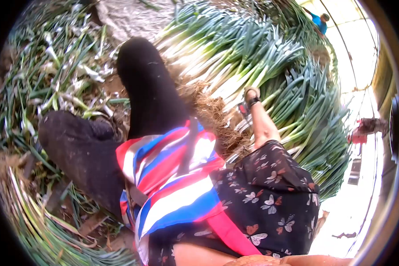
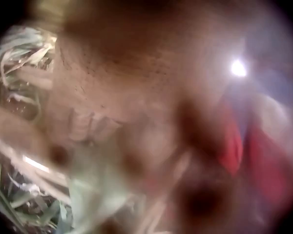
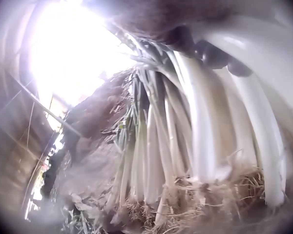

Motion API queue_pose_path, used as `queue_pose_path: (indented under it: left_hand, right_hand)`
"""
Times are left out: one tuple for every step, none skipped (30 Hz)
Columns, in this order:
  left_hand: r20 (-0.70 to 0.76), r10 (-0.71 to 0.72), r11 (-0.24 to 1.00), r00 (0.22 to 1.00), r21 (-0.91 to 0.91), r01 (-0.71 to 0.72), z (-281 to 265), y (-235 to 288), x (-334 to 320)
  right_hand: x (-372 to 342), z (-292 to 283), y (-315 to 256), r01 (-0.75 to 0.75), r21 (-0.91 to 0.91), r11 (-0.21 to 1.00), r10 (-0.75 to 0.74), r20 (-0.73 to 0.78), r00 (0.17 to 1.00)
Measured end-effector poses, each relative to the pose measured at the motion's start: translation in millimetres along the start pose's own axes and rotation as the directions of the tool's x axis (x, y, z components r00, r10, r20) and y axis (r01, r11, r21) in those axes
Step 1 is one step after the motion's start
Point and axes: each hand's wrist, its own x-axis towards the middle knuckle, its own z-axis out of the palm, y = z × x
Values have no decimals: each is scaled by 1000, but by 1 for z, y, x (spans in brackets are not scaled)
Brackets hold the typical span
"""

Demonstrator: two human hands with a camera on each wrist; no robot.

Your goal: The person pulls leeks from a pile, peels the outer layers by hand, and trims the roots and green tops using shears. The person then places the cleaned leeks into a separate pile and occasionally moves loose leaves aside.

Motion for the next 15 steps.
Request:
queue_pose_path:
  left_hand:
    - [13, 31, 1000, 999, 3, -31, 0, -2, 4]
    - [22, 66, 998, 998, 5, -66, 1, -4, 7]
    - [32, 99, 995, 995, 7, -99, 1, -7, 9]
    - [41, 133, 991, 990, 5, -133, -1, -12, 11]
    - [51, 171, 985, 984, 2, -171, -3, -16, 12]
    - [62, 208, 978, 976, -1, -208, -6, -21, 12]
    - [70, 246, 969, 967, -2, -246, -11, -24, 11]
    - [75, 281, 960, 957, -6, -282, -17, -27, 9]
    - [83, 317, 948, 945, -6, -318, -25, -30, 11]
    - [81, 356, 934, 931, 0, -358, -36, -35, 9]
    - [80, 386, 922, 919, 6, -387, -48, -43, 12]
    - [78, 391, 920, 917, 5, -392, -59, -53, 11]
    - [47, 380, 925, 924, -16, -380, -72, -64, 12]
    - [7, 383, 923, 924, -42, -382, -83, -76, 14]
    - [88, 65, 968, 994, -247, -41, -86, -85, 18]
  right_hand:
    - [-11, 63, 23, 207, -144, 968, -209, 3, 978]
    - [-5, 37, -1, -509, 318, 800, 425, 299, 854]
    - [-5, 29, -7, -475, 282, 834, 397, 292, 870]
    - [-9, -1, -24, -250, 11, 968, 230, 362, 903]
    - [-15, -43, -47, 44, -223, 974, 55, 420, 906]
    - [-8, -37, -47, 56, -200, 978, 28, 390, 920]
    - [-11, -28, -32, 0, -110, 994, 37, 340, 940]
    - [-13, -20, -19, -33, 15, 999, 27, 284, 959]
    - [-12, -12, -9, -38, 181, 983, -3, 223, 975]
    - [-9, -3, -6, -27, 360, 933, -35, 165, 986]
    - [-3, 0, -12, -8, 558, 830, -45, 80, 996]
    - [4, -42, -43, -45, 383, 923, -39, 207, 977]
    - [9, -67, -75, -134, 318, 939, 103, 114, 988]
    - [12, -101, -113, -237, 274, 932, 241, 17, 970]
    - [10, -127, -143, -113, 441, 890, 107, 39, 993]
